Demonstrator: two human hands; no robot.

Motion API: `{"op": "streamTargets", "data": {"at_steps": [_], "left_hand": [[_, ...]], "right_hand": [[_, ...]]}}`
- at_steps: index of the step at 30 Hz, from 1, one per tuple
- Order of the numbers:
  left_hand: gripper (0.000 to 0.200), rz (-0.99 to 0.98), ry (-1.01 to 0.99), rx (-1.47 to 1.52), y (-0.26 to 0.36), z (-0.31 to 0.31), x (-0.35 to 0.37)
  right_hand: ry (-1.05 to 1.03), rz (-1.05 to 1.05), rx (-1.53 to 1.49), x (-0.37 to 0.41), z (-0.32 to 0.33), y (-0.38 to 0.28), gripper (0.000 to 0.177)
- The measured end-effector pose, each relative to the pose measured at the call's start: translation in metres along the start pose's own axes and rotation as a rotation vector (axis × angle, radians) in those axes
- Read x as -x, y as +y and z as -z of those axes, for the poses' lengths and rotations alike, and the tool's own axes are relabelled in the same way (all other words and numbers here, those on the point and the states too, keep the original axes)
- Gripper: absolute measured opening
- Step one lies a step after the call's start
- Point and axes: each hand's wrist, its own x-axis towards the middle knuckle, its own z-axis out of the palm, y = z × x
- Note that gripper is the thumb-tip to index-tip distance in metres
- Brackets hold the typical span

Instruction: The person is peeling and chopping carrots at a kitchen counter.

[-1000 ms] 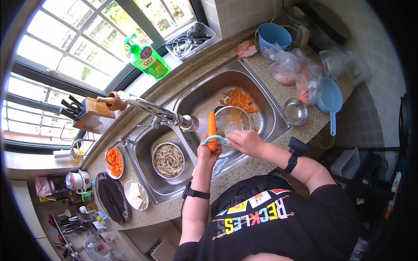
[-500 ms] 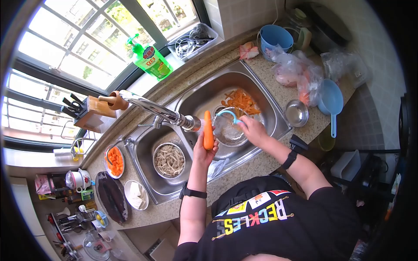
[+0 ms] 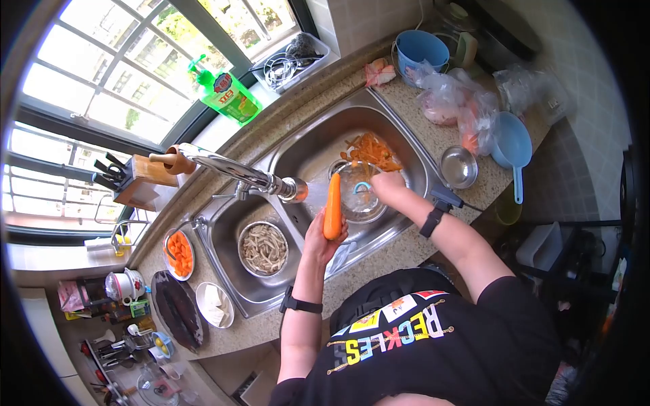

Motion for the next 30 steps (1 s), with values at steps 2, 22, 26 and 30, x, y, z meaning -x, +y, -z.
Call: {"op": "streamTargets", "data": {"at_steps": [2,22,26,30], "left_hand": [[0.032,-0.007,-0.019,0.041,0.003,-0.003,0.002],[0.042,-0.030,-0.032,0.097,0.004,-0.005,0.007],[0.048,0.016,-0.083,0.267,0.010,0.002,-0.007],[0.050,-0.011,-0.059,0.172,0.002,0.005,-0.015]], "right_hand": [[-0.171,-0.027,0.055,0.003,0.004,0.007,0.025],[-0.237,-0.078,0.034,0.022,0.010,0.009,0.023],[0.082,-0.048,-0.277,0.043,0.016,-0.006,0.025],[0.461,0.258,-0.466,0.063,0.017,-0.032,0.025]]}}
